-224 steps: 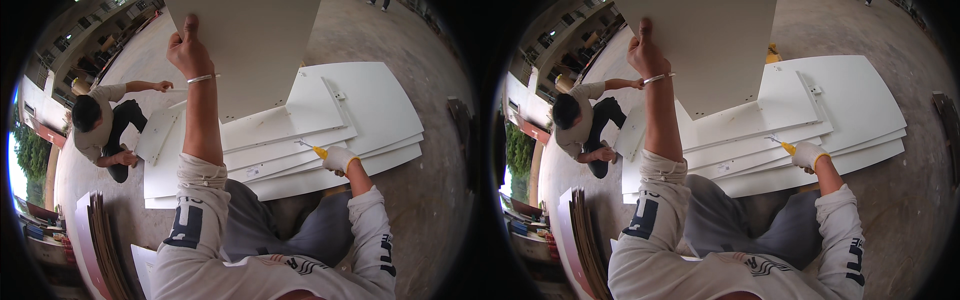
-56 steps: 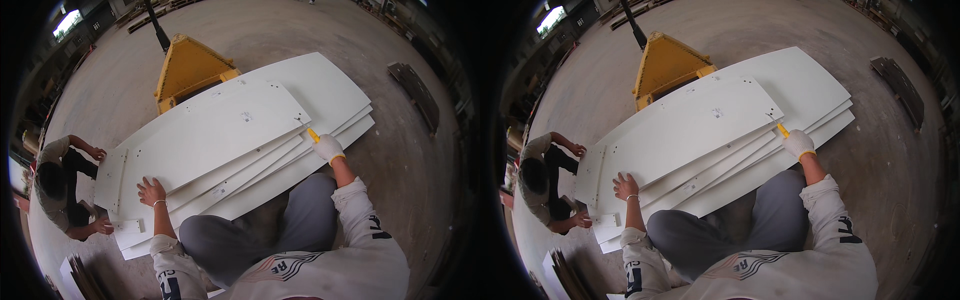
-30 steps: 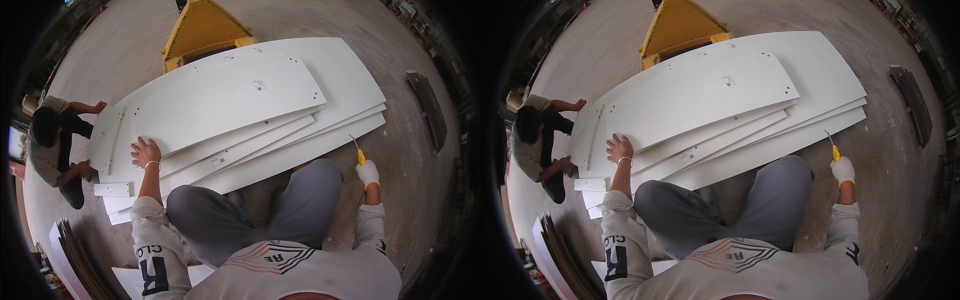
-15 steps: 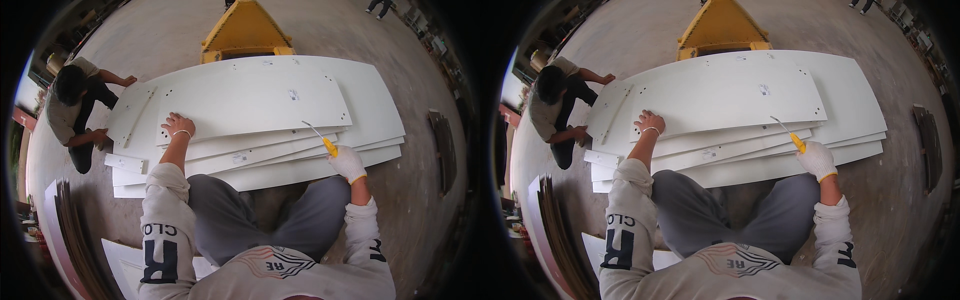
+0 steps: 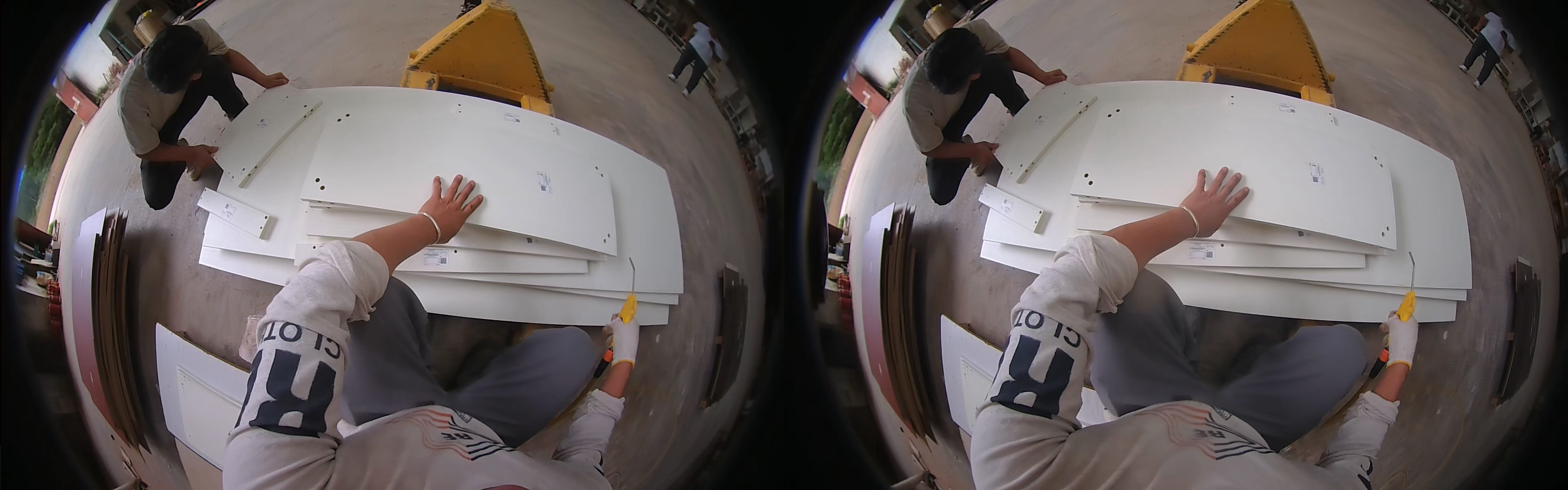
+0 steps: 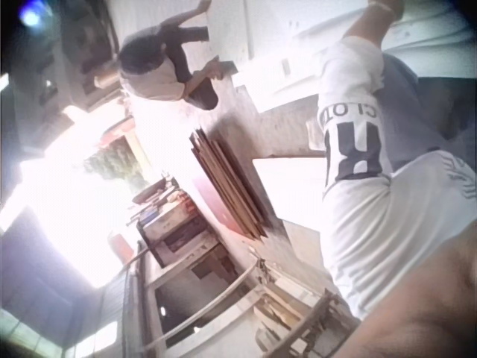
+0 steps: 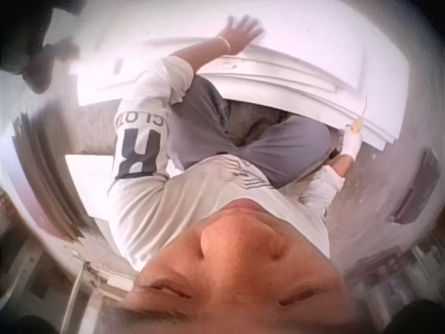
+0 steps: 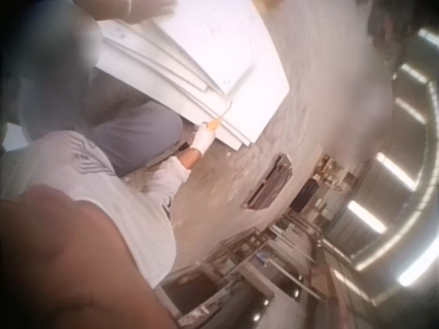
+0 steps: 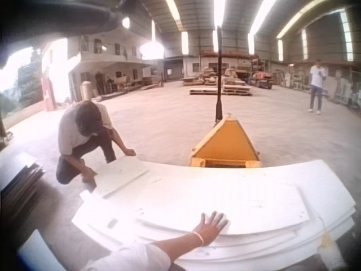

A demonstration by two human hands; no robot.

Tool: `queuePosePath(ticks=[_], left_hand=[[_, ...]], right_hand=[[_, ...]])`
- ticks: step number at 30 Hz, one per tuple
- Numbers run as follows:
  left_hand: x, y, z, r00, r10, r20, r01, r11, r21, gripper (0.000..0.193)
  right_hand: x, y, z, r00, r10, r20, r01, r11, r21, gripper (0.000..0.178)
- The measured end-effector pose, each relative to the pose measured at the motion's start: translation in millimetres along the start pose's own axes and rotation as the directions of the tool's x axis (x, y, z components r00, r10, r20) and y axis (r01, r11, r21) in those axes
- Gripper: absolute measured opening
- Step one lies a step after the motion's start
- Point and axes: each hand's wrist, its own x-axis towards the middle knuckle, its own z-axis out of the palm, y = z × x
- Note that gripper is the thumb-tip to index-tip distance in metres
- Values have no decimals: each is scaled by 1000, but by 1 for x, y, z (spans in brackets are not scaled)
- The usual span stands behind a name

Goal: The person scrapes residue from white panels using a yellow scraper, then uses a blue scraper and a cloth to wipe the surfaces. They handle multiple panels one at a time, stacking them as they work.

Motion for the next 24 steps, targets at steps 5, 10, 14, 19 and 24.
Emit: queuePosePath(ticks=[5, 10, 14, 19, 24], left_hand=[[0, -3, 15, 999, -38, -26, 39, 999, 27, 85], [4, -1, 20, 998, -67, 16, 66, 997, 38, 75], [36, 3, 15, 981, -54, -189, 48, 998, -33, 72], [8, -1, 13, 991, -132, 4, 132, 991, -21, 73], [19, 2, 3, 990, -142, -10, 142, 989, -33, 77]], right_hand=[[-16, 82, -26, 996, 58, -62, -69, 981, -181, 8], [7, 236, -60, 948, 147, -283, -220, 944, -247, 22], [20, 313, -162, 801, 343, -490, -461, 876, -140, 22], [-25, 349, -84, 638, 712, -294, -738, 674, 29, 30], [-19, 341, -100, 770, 636, -54, -492, 645, 585, 32]])
